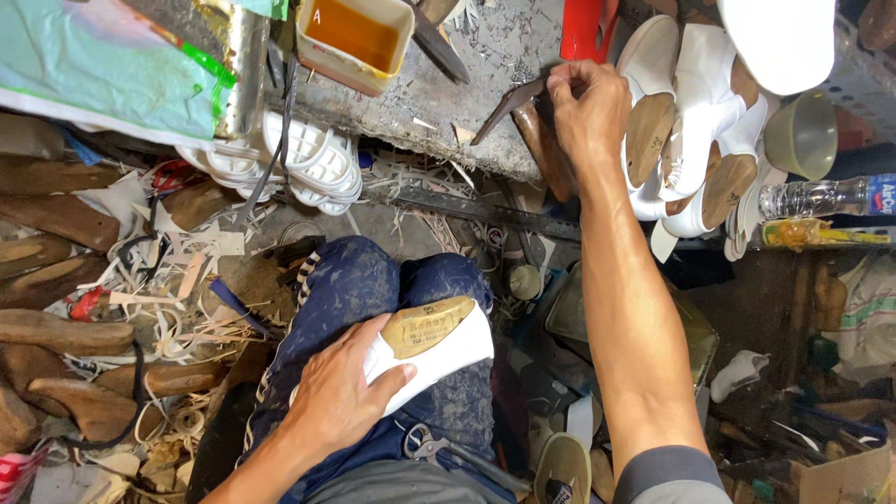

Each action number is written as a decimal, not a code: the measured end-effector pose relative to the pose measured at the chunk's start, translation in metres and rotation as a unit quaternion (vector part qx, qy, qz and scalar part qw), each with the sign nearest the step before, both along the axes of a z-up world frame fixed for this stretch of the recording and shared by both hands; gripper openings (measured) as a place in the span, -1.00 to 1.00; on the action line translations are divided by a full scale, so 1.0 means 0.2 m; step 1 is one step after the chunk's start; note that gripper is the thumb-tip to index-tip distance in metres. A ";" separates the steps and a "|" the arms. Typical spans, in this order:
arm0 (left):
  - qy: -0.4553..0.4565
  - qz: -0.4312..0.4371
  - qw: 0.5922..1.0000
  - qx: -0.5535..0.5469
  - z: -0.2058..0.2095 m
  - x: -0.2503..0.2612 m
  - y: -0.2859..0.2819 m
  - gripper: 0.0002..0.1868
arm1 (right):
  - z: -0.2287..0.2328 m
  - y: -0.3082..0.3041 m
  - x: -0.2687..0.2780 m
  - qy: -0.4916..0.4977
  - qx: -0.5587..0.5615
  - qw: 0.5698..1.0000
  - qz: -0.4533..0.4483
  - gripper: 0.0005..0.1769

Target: The person sits on the floor and repairs a white shoe by inserting a nail into the sole and hammering it in. They repeatedly use a hammer to drive the nail and adjust the shoe on their lap.

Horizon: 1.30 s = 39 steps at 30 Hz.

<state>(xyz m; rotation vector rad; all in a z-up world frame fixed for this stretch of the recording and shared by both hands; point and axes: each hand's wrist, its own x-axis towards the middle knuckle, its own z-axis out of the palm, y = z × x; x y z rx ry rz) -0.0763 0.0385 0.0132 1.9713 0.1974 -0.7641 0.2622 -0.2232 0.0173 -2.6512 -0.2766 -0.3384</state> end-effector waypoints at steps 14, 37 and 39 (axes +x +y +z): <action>0.014 0.004 1.000 -0.010 -0.01 0.03 -0.01 -0.23 | -0.01 0.10 0.16 0.097 -0.106 0.990 -0.003 -0.91; 0.011 0.003 1.000 -0.007 -0.03 0.04 -0.02 -0.23 | 0.01 0.18 0.11 0.087 -0.167 0.982 0.026 -0.96; 0.031 -0.001 0.999 -0.006 -0.02 0.04 -0.01 -0.23 | -0.01 0.20 0.12 0.064 -0.186 0.980 0.012 -0.95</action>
